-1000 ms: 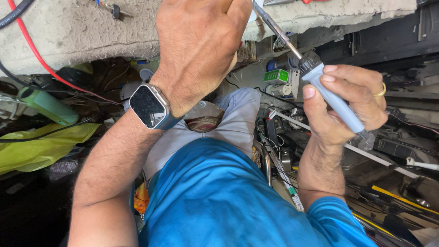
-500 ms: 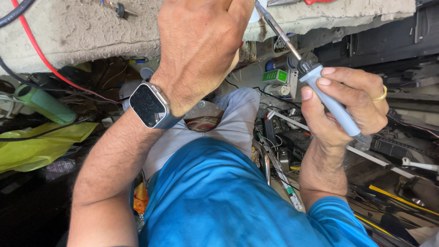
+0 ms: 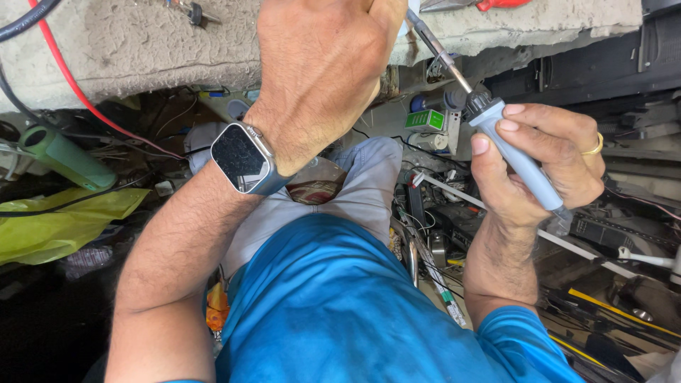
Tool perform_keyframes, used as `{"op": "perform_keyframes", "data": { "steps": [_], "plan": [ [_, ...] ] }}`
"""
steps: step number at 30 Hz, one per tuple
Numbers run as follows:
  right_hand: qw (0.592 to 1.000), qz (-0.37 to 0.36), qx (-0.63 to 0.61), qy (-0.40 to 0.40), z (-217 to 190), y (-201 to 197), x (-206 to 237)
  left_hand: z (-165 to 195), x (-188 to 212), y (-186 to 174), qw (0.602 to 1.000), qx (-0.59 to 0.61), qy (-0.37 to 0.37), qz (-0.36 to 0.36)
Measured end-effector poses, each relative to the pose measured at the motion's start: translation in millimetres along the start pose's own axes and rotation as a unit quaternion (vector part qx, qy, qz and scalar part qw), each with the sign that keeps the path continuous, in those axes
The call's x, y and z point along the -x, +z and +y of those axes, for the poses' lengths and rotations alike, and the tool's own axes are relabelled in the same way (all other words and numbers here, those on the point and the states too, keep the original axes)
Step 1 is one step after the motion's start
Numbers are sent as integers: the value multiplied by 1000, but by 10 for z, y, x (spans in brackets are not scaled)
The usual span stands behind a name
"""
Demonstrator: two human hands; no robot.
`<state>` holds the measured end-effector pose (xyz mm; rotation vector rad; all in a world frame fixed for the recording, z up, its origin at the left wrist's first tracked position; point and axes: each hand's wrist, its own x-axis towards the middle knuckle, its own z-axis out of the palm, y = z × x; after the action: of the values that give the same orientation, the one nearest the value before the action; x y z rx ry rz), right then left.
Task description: The person solders wires to a small electronic component using a soldering iron and solder wire. They then use pliers to cut the wire and continue soldering additional connections on a small circuit board.
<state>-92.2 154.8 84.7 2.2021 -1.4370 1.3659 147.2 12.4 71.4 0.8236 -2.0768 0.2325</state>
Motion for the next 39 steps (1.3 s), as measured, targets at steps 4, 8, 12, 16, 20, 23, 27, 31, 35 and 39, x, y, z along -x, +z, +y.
{"op": "perform_keyframes", "data": {
  "steps": [4, 8, 12, 16, 20, 23, 27, 31, 35, 39],
  "plan": [
    [1000, 1, 2, 11, -7, 0, 11, -4, 19, 31, 1000, 4, -6, -15],
    [1000, -4, 5, 16, -14, -9, 19, 1, 18, -11, 1000, 1, -6, 3],
    [1000, -11, 4, 15, 0, -27, 14, 12, -12, -45, 1000, 1, -2, 21],
    [1000, -20, 7, 14, 18, -46, -1, 15, -28, -12, 1000, -9, -4, 11],
    [1000, -21, 6, 18, 13, -45, -3, 0, 7, 37, 1000, -2, -16, -19],
    [1000, -8, 7, 27, -5, -42, 4, -11, 42, 54, 1000, 4, -14, -12],
    [999, -4, 18, 29, -20, -55, 1, -17, 53, 66, 1000, -3, -13, -18],
    [999, -8, -7, 30, 5, -32, -13, -17, 55, 59, 1000, -6, -10, -12],
    [999, -16, -18, 20, 30, -27, -31, -15, 52, 56, 1000, -5, -12, -13],
    [999, -27, -18, 10, 44, -50, -59, -14, 46, 54, 1000, -2, -10, -13]
  ]
}}
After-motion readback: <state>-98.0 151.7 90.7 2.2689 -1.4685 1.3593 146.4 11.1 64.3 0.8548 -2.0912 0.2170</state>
